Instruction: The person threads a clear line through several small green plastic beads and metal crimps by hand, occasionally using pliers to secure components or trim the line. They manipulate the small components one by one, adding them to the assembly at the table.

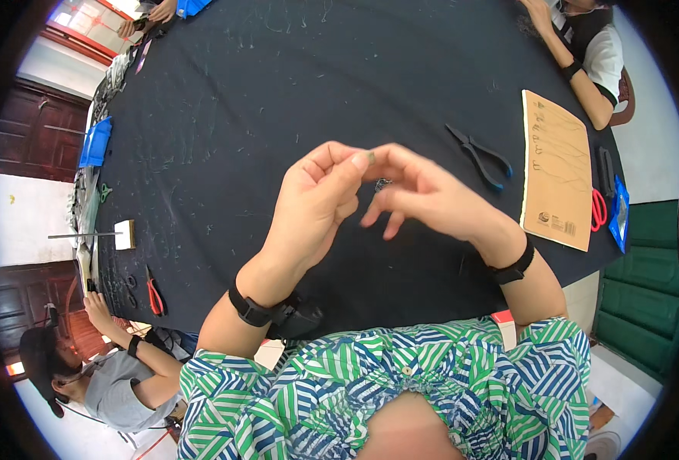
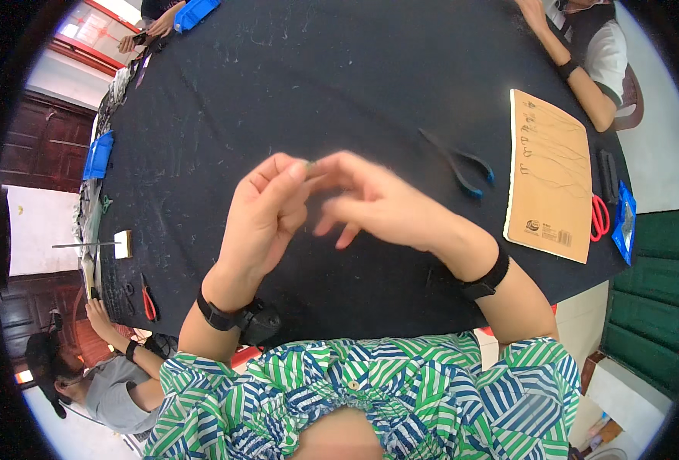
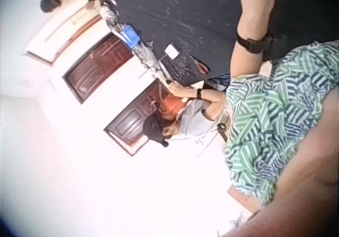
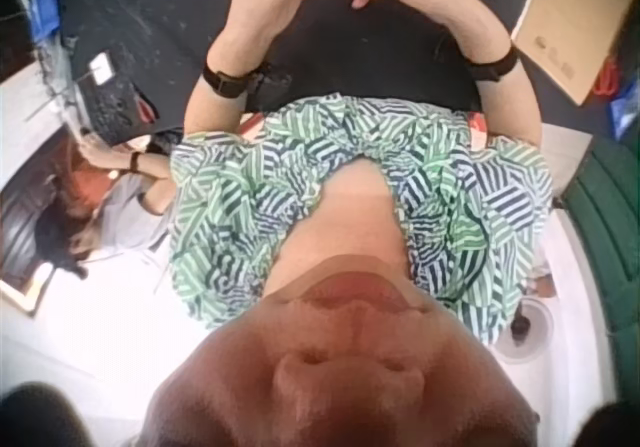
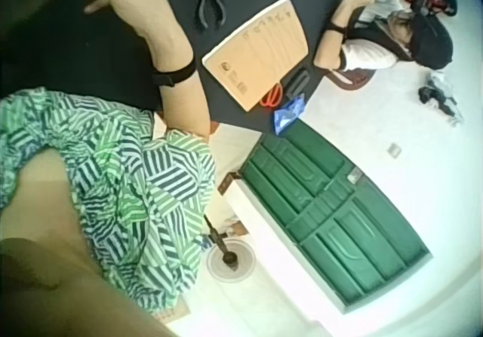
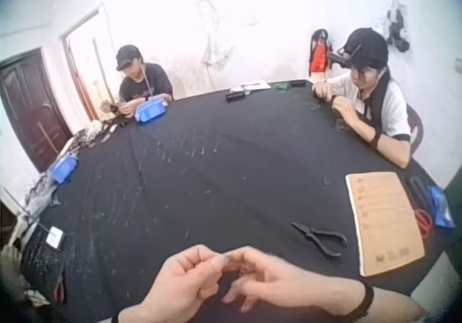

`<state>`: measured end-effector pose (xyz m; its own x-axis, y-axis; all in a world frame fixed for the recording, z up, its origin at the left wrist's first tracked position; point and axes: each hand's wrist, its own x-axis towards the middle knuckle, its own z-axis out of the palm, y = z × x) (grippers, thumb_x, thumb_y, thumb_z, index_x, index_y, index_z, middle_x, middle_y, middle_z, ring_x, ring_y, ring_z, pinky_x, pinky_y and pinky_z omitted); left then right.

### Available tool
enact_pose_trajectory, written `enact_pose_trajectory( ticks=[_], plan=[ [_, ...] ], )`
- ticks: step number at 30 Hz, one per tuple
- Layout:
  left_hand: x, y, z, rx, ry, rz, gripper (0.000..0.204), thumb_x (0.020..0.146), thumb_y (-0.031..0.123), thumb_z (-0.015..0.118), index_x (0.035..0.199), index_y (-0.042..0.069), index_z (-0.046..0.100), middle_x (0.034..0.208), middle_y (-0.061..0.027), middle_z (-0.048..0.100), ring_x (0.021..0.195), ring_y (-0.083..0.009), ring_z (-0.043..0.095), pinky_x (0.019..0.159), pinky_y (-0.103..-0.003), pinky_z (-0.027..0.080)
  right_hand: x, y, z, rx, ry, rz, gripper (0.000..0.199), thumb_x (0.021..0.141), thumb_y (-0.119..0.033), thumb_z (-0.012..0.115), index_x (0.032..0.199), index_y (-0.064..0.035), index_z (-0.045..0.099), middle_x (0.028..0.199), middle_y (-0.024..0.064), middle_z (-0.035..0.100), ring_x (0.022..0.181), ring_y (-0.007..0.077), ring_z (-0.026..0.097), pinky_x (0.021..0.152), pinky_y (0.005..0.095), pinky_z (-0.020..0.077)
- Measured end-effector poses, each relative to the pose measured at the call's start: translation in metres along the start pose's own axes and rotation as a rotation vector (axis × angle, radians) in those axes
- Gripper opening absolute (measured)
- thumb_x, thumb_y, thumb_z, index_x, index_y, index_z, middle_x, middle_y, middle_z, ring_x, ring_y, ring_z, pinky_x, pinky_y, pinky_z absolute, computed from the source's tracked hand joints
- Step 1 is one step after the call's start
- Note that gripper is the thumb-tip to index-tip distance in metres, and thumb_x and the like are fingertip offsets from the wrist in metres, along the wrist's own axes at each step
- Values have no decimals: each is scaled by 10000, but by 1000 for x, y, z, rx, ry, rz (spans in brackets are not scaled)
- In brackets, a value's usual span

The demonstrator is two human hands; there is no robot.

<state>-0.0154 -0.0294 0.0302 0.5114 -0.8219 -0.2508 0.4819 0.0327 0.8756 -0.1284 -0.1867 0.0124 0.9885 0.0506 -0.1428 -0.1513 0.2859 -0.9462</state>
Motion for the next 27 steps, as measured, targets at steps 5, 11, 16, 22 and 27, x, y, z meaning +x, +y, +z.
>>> enact_pose_trajectory(
  ticks=[5, 11, 16, 22, 27],
  plan=[
    [8, 6, 17, -103, -22, 125, 92, 991, 138, 597, 960, 51, 602, 624, 102, 368, 521, -4, 252, 463, -217, 187, 1, 3, 11, 96, -120, 85, 322, 955, -172, 614, 1212, 4, 531, 1073, 119, 631, 862, 169, 673, 689, 264, 563],
    [9, 2, -10, 112, 136, 236, 61, 974, 87, 611, 936, 41, 603, 675, 91, 428, 530, 4, 283, 470, -191, 210, -10, -20, -17, -216, 22, 69, 214, 951, -250, 658, 844, -65, 663, 656, -58, 532, 580, 22, 464, 503, 189, 351],
    [5, -2, -28, 201, 170, 254, 65, 970, 85, 617, 931, 35, 604, 699, 91, 445, 537, 14, 292, 467, -179, 207, -20, -24, -49, 113, 130, -162, 164, 958, -192, 614, 850, -70, 613, 750, -37, 561, 581, 6, 425, 500, 171, 317],
    [8, -9, -34, 250, 191, 224, 66, 970, 90, 619, 932, 38, 605, 701, 100, 442, 536, 21, 284, 465, -177, 197, -9, -17, -49, 719, 96, -218, 176, 993, -197, 538, 897, -65, 601, 996, 123, 653, 672, 105, 546, 518, 186, 433],
    [6, -10, -35, 301, 158, 212, 74, 973, 106, 620, 933, 44, 607, 697, 109, 438, 539, 22, 284, 473, -169, 197, -6, -5, -58, 780, 163, -260, 160, 996, -189, 548, 998, -53, 631, 1076, 142, 671, 773, 142, 618, 570, 203, 508]
  ],
)
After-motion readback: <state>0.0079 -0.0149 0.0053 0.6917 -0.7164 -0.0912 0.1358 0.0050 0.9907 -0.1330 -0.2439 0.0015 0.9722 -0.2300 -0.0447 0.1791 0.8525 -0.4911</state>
